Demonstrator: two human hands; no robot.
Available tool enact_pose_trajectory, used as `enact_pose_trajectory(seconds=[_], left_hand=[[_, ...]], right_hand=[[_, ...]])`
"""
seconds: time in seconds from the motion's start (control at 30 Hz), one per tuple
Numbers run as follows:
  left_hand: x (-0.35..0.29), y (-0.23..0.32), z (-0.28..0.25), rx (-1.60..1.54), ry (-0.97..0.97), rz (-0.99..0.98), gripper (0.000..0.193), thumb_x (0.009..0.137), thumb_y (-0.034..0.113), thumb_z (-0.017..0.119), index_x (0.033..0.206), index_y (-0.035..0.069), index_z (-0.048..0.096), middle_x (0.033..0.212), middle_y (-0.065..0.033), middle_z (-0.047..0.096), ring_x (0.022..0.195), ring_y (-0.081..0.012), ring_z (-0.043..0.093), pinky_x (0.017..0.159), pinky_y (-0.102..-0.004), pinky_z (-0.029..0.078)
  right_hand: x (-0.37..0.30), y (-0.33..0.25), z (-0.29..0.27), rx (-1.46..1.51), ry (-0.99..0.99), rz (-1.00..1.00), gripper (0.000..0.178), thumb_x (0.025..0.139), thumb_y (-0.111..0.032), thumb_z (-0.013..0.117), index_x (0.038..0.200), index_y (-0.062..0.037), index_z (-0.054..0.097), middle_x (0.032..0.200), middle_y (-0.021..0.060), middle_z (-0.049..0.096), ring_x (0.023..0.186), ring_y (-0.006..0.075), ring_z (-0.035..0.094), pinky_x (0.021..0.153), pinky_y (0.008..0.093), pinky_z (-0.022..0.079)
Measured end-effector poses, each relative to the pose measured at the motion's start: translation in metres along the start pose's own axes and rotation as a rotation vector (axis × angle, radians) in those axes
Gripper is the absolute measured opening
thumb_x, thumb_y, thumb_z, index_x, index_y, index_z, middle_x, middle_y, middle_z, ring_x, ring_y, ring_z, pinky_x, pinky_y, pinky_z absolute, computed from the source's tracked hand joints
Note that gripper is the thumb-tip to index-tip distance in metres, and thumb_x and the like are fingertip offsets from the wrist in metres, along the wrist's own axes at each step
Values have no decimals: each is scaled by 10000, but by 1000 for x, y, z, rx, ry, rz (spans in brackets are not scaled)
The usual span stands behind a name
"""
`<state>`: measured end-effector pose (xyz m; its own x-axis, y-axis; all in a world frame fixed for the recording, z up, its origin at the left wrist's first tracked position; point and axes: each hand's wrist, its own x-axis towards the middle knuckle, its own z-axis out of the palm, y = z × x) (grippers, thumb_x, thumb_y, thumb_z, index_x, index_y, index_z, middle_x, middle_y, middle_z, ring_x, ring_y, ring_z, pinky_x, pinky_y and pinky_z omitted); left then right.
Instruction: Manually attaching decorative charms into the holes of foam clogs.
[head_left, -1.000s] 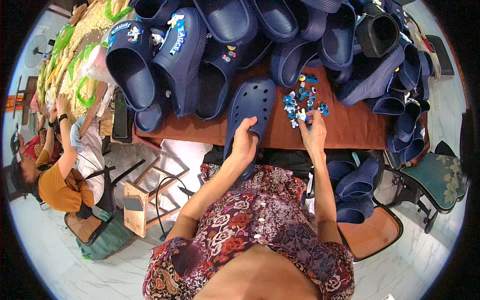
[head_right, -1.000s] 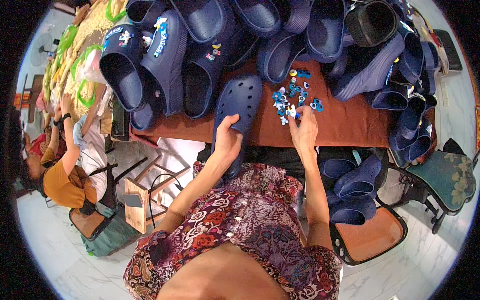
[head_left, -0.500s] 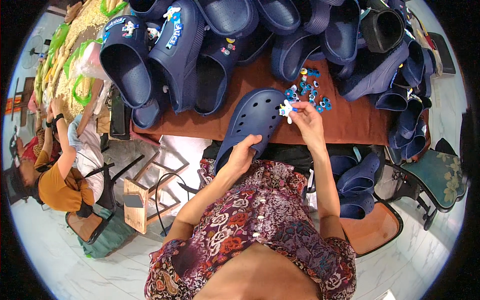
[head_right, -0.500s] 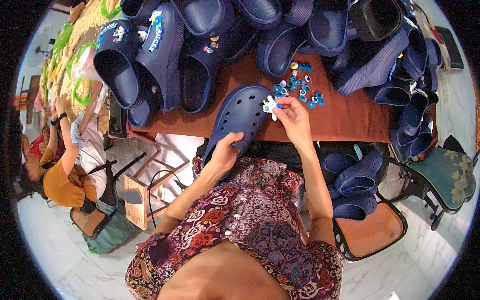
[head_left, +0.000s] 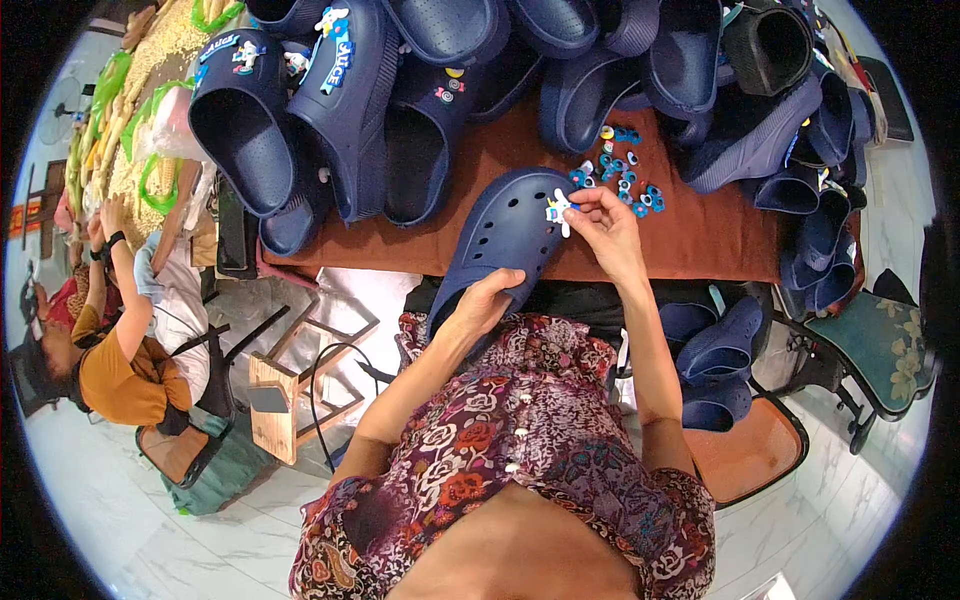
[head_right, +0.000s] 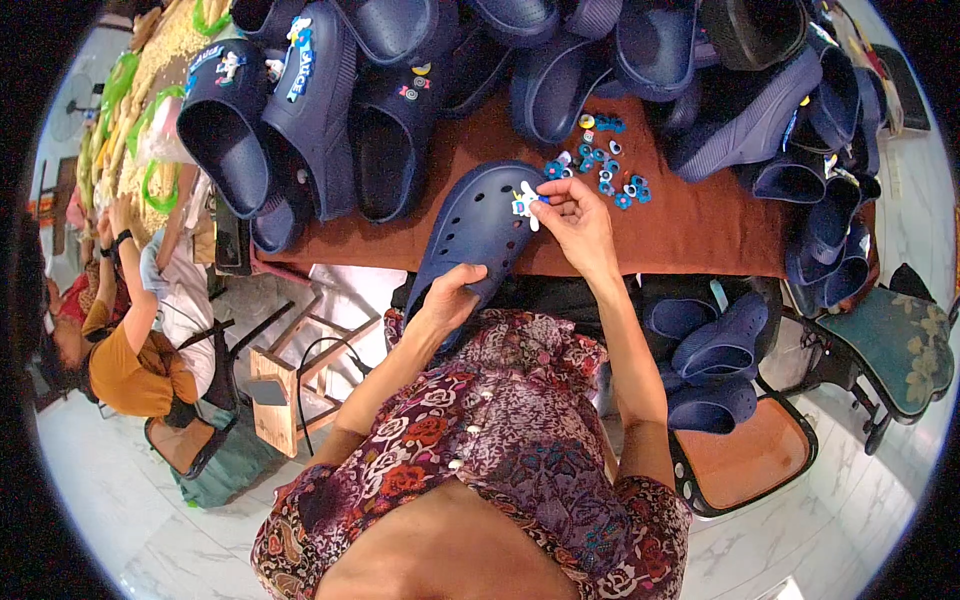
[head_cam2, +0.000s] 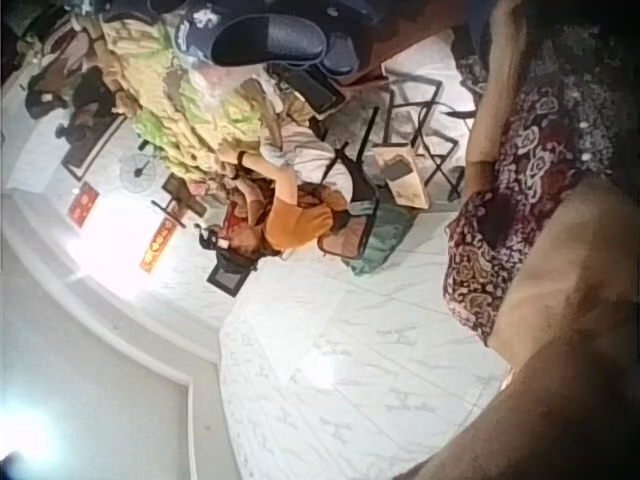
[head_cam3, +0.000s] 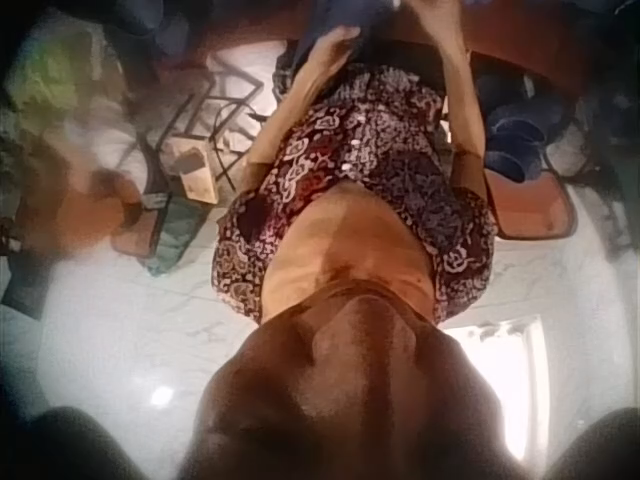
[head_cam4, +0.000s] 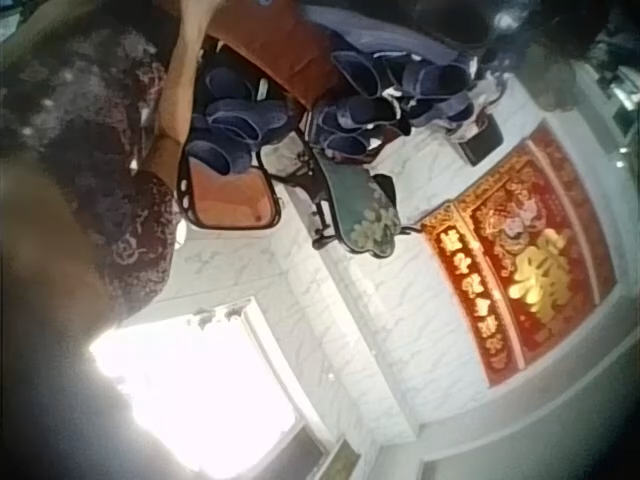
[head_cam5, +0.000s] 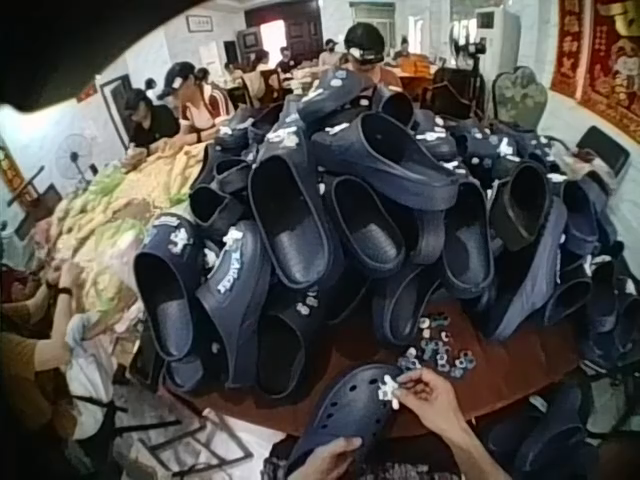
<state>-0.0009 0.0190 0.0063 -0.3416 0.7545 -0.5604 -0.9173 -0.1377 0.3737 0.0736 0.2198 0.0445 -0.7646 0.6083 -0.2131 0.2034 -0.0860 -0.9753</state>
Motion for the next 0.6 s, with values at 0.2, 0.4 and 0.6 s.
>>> enact_pose_trajectory(seconds=[0.2, 0.4, 0.6], left_hand=[[7, -6, -21, 7, -74, 3, 199, 800, 32, 645, 992, -21, 643, 964, -56, 649, 894, -161, 602, 863, -317, 454], [10, -10, -26, 71, -108, -5, 349, 760, 96, 623, 1056, -88, 628, 1081, -142, 657, 992, -242, 619, 950, -369, 440], [5, -8, -14, 94, -70, 41, 358, 752, 88, 620, 1067, -83, 622, 1070, -141, 656, 993, -240, 616, 947, -368, 442]], right_hand=[[5, -5, 0, 7, -15, 24, 250, 809, -92, 745, 1012, -14, 622, 866, 8, 590, 744, 66, 545, 688, 206, 473], [11, -2, -9, -76, -16, 1, 244, 789, -98, 760, 969, -14, 618, 867, 9, 588, 731, 70, 542, 696, 214, 470], [-4, -4, 1, -236, 17, -76, 200, 792, -104, 758, 903, -13, 619, 876, 34, 601, 706, 90, 591, 619, 237, 482]])
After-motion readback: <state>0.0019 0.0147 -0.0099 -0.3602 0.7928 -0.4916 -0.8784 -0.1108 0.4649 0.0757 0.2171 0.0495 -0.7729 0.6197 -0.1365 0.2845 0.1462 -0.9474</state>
